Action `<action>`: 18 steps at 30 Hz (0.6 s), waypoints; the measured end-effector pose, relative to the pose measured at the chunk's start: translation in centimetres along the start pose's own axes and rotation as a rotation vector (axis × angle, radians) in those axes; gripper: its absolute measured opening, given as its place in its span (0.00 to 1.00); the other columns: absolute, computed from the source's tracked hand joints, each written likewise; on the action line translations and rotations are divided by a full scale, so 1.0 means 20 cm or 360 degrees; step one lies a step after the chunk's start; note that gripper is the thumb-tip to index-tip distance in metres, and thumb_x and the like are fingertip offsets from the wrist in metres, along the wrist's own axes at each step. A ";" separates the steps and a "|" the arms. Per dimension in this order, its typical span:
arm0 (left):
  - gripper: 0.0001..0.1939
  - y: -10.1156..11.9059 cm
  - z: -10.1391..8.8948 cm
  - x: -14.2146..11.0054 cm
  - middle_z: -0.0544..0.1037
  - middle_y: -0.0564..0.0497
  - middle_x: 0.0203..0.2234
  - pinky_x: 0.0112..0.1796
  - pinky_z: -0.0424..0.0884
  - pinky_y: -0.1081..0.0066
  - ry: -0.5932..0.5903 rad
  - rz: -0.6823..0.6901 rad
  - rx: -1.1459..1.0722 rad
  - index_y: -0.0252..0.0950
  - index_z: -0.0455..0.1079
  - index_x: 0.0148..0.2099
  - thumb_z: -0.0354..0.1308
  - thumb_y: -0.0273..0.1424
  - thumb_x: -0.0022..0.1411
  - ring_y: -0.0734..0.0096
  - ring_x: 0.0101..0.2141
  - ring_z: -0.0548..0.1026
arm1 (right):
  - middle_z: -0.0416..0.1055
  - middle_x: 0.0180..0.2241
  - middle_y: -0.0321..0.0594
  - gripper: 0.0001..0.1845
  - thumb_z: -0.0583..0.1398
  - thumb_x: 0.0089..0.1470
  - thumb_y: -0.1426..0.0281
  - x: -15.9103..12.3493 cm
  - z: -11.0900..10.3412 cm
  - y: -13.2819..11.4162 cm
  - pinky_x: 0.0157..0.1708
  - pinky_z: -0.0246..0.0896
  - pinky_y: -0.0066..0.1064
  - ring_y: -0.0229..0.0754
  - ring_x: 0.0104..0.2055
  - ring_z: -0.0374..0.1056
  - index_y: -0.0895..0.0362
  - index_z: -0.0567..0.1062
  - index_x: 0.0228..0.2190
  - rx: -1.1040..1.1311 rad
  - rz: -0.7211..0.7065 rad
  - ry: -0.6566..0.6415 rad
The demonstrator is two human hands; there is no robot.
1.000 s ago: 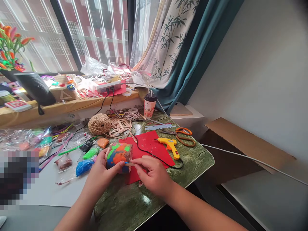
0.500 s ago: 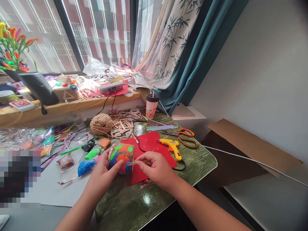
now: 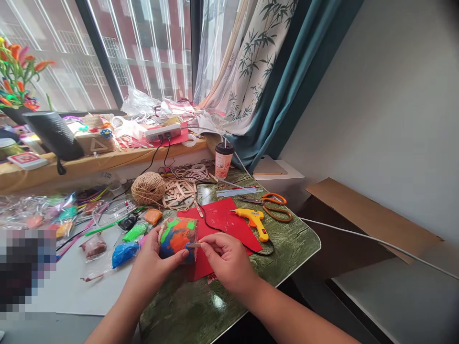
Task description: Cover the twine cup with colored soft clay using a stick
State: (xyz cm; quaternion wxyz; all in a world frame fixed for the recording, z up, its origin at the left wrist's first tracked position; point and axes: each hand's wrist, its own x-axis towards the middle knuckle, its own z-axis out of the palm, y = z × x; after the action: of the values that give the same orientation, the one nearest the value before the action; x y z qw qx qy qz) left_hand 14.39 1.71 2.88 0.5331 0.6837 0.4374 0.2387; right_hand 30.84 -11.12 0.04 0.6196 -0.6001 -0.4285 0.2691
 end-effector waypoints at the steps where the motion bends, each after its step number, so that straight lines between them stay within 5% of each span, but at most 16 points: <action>1: 0.39 0.00 0.00 0.00 0.83 0.40 0.55 0.57 0.76 0.49 -0.0001 -0.0005 -0.0013 0.42 0.66 0.56 0.76 0.49 0.46 0.39 0.59 0.79 | 0.84 0.35 0.44 0.11 0.64 0.66 0.62 0.00 0.01 0.00 0.35 0.78 0.36 0.49 0.35 0.81 0.53 0.86 0.37 0.0050 0.0017 0.0010; 18: 0.35 0.00 0.01 0.00 0.84 0.41 0.53 0.54 0.76 0.50 0.0008 0.0049 0.0018 0.42 0.68 0.53 0.75 0.49 0.46 0.41 0.54 0.81 | 0.87 0.35 0.49 0.14 0.68 0.61 0.57 0.07 0.02 -0.04 0.38 0.80 0.40 0.56 0.38 0.85 0.55 0.85 0.36 0.0196 0.0164 0.0056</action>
State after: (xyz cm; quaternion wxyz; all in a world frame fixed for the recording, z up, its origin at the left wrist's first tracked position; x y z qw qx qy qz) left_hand 14.50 1.54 2.77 0.5242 0.6928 0.4296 0.2462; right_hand 30.97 -9.87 1.02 0.6481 -0.5867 -0.3688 0.3158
